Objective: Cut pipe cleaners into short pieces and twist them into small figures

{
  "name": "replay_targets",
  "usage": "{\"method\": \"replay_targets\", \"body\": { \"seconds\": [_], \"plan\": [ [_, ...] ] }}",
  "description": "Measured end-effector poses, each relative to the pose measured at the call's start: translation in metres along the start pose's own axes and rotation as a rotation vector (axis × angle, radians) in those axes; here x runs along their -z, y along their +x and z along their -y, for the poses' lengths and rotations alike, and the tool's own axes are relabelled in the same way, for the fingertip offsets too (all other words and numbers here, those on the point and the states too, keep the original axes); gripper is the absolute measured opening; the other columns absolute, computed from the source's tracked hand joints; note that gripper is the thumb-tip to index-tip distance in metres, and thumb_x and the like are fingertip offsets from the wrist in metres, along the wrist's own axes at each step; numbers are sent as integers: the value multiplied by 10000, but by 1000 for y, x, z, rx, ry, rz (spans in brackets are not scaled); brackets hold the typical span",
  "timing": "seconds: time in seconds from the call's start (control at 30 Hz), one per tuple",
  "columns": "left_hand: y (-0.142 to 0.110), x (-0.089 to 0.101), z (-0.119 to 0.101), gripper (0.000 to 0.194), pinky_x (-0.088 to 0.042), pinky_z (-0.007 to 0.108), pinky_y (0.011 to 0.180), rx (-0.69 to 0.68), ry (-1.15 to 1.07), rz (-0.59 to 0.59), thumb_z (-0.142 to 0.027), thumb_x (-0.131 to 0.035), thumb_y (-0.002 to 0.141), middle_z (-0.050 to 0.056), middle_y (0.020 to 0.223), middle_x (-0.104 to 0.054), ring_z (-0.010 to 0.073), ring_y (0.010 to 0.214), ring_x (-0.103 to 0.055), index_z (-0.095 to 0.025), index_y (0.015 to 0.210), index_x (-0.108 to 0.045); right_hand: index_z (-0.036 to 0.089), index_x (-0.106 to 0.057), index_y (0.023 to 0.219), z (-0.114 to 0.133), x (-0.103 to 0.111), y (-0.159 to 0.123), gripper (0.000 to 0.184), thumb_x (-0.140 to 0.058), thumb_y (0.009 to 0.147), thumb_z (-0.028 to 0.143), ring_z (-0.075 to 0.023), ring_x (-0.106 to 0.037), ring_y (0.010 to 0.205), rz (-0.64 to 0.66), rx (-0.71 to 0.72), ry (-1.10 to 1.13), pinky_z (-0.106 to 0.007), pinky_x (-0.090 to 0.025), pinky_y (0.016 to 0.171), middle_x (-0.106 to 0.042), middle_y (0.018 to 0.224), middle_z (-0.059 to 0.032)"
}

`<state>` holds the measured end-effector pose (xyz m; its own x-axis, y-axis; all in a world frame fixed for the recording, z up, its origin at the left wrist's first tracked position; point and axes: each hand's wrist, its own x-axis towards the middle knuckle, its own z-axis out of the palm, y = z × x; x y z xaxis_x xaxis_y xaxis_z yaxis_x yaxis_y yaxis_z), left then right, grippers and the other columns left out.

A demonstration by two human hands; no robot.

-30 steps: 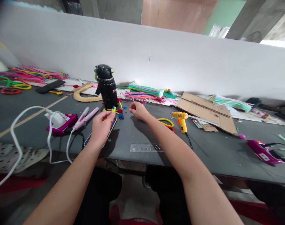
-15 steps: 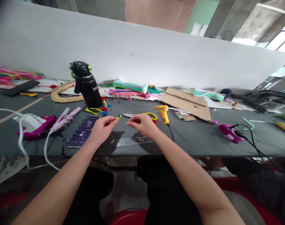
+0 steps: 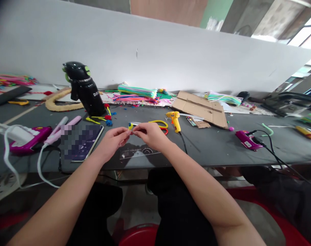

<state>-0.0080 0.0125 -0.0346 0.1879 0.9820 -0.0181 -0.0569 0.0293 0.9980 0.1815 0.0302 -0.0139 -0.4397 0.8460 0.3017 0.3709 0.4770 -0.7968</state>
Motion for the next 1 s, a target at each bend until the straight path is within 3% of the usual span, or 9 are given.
{"method": "replay_targets", "body": {
  "seconds": [0.3,0.47,0.6,0.83,1.0],
  "plan": [
    [-2,0,5,221,-254,217,502,10,-48,58,-344,-720,784,-26,643,-485,76,571,-387,-131,802,-665,154,-793,921,1,-5,-1,161,-701,839,257,-161,-660,696,11,-104,121,-288,-516,654,-752,784,-57],
    [-1,0,5,229,-252,221,498,-16,-64,37,-354,-718,800,-31,637,-478,72,553,-376,-139,783,-641,154,-758,876,0,-5,-1,194,-732,827,340,-170,-670,759,-43,-78,120,-290,-519,704,-755,839,-64],
    [-1,0,4,228,-247,226,498,-13,-66,40,-358,-717,799,-32,642,-482,75,551,-375,-144,789,-638,145,-714,857,1,-4,-2,205,-697,853,349,-142,-620,691,-26,-82,113,-265,-483,642,-718,784,-44],
    [0,6,5,296,-313,255,551,-73,198,4,-441,-612,885,2,707,-569,113,594,-429,-151,864,-668,153,-674,894,1,-1,-3,177,-620,917,319,-119,-578,686,-56,-15,-27,-259,-457,658,-692,811,-30],
    [-2,6,4,344,-339,265,600,-160,430,-38,-446,-526,942,0,688,-574,137,626,-475,-165,794,-658,171,-691,884,0,4,-3,143,-631,921,296,-132,-592,725,-96,68,-113,-261,-451,667,-702,827,-30]
  ]
}}
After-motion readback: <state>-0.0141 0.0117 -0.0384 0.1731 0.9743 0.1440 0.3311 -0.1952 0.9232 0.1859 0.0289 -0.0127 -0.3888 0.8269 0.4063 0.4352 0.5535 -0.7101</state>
